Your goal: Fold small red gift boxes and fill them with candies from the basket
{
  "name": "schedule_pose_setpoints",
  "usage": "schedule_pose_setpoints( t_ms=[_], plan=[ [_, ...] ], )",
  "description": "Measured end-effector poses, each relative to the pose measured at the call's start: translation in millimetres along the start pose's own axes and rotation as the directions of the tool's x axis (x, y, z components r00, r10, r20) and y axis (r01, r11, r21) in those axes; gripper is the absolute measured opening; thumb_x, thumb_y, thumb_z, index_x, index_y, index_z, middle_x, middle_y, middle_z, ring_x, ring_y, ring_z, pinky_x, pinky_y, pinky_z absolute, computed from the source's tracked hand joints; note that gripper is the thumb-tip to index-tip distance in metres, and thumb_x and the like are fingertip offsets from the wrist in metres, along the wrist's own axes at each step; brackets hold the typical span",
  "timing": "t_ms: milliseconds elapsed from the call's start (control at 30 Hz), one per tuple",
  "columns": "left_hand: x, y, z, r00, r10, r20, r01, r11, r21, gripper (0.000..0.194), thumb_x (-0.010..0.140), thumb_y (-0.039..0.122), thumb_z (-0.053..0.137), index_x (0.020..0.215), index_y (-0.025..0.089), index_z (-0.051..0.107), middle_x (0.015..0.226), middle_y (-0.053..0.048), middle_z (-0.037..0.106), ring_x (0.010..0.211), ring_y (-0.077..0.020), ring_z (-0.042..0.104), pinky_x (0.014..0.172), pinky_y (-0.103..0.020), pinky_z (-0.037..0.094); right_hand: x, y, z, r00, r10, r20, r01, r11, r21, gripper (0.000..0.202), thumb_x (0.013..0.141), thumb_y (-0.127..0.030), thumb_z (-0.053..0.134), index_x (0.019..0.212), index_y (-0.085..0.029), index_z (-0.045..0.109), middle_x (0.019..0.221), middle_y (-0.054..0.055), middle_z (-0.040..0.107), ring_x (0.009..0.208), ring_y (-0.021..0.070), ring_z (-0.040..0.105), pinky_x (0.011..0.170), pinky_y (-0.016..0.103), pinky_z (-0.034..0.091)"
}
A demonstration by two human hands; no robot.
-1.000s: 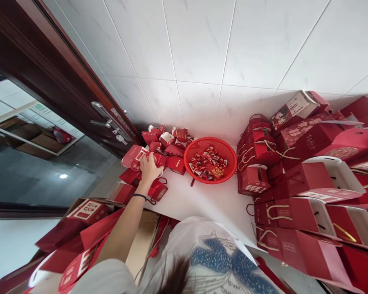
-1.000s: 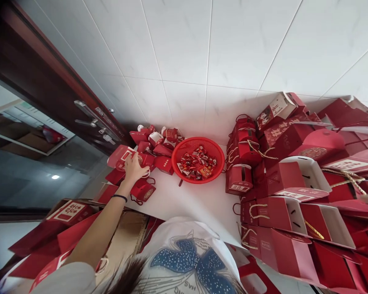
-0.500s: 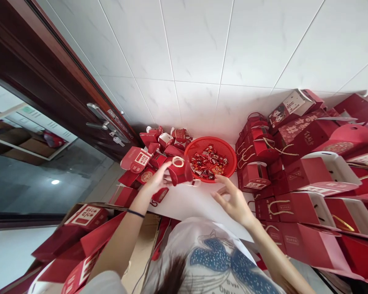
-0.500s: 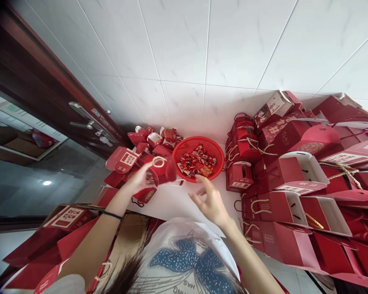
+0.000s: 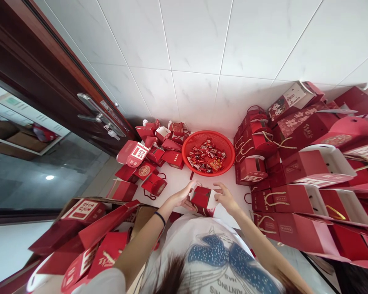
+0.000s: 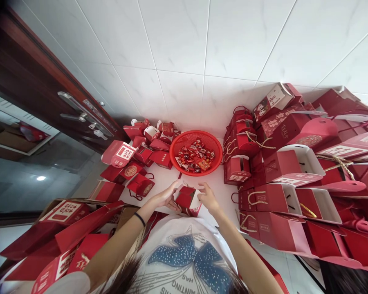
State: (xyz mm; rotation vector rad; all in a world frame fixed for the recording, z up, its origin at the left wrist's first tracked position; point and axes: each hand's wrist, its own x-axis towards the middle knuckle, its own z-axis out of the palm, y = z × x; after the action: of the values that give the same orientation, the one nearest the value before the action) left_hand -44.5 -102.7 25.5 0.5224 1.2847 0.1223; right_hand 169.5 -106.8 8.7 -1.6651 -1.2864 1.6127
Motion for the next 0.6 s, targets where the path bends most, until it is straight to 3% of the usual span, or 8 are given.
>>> schedule_pose_setpoints(
  t_ms=[67,167,300,400,500,600],
  plan=[
    [4.9,-2.9,5.3,0.997,0.05,-0.054,-0.046,0.996,0.077,0.075,0.083,0.077,0.037,0.122,0.017,0.06,0.067,-0.007,0.072,0.065,-0.0252,0.072,0.063,-0.032,0.056,6.4,15.4,-3.0,0.998,0.066,-0.017,-0.063,0.987,0.145,0.064,0.055,-0.016,0.047,0.118,-0.02,0.057,0.085,0.002,0.066,0.07,0.0166,0.061,0.062,0.026,0.047],
    [13.9,-6.1,15.0,0.953,0.21,-0.218,-0.158,0.96,0.232,0.058,0.085,0.064,0.049,0.118,0.017,0.063,0.085,-0.008,0.076,0.072,-0.0234,0.072,0.066,-0.029,0.054,9.3,29.2,-6.3,0.995,-0.095,-0.042,0.101,0.983,0.153,0.058,0.054,-0.016,0.046,0.109,-0.022,0.062,0.097,0.004,0.067,0.086,0.0185,0.063,0.071,0.027,0.05],
    [27.7,-7.8,24.0,0.795,0.441,-0.416,-0.202,0.84,0.504,0.044,0.091,0.049,0.048,0.114,0.016,0.067,0.105,-0.013,0.076,0.095,-0.0265,0.071,0.077,-0.03,0.052,9.9,41.1,-5.5,0.945,-0.327,-0.001,0.327,0.944,-0.035,0.042,0.059,-0.012,0.043,0.089,-0.023,0.07,0.109,0.004,0.066,0.11,0.02,0.059,0.096,0.035,0.048],
    [33.4,-9.7,26.7,0.699,0.554,-0.452,-0.133,0.722,0.679,0.041,0.098,0.038,0.039,0.124,0.017,0.063,0.11,-0.014,0.075,0.106,-0.0285,0.068,0.086,-0.034,0.049,10.6,51.9,-1.9,0.936,-0.351,0.037,0.351,0.914,-0.204,0.044,0.063,-0.006,0.042,0.087,-0.024,0.074,0.121,0.005,0.062,0.121,0.0194,0.056,0.106,0.036,0.043],
    [34.8,-15.1,27.1,0.682,0.576,-0.451,-0.092,0.679,0.728,0.048,0.1,0.031,0.034,0.144,0.018,0.046,0.112,-0.014,0.074,0.104,-0.0281,0.069,0.087,-0.036,0.049,8.1,62.3,2.4,0.918,-0.382,0.106,0.394,0.846,-0.361,0.052,0.068,-0.001,0.041,0.097,-0.025,0.077,0.132,0.006,0.056,0.126,0.0187,0.054,0.108,0.036,0.044],
    [36.0,-22.9,25.9,0.649,0.64,-0.412,-0.16,0.644,0.748,0.05,0.099,0.022,0.034,0.149,0.022,0.04,0.118,-0.011,0.071,0.105,-0.0249,0.068,0.089,-0.034,0.049,2.4,67.0,6.9,0.896,-0.414,0.162,0.434,0.731,-0.527,0.057,0.073,0.001,0.041,0.111,-0.026,0.075,0.141,0.009,0.05,0.129,0.022,0.052,0.109,0.04,0.044]
  ],
)
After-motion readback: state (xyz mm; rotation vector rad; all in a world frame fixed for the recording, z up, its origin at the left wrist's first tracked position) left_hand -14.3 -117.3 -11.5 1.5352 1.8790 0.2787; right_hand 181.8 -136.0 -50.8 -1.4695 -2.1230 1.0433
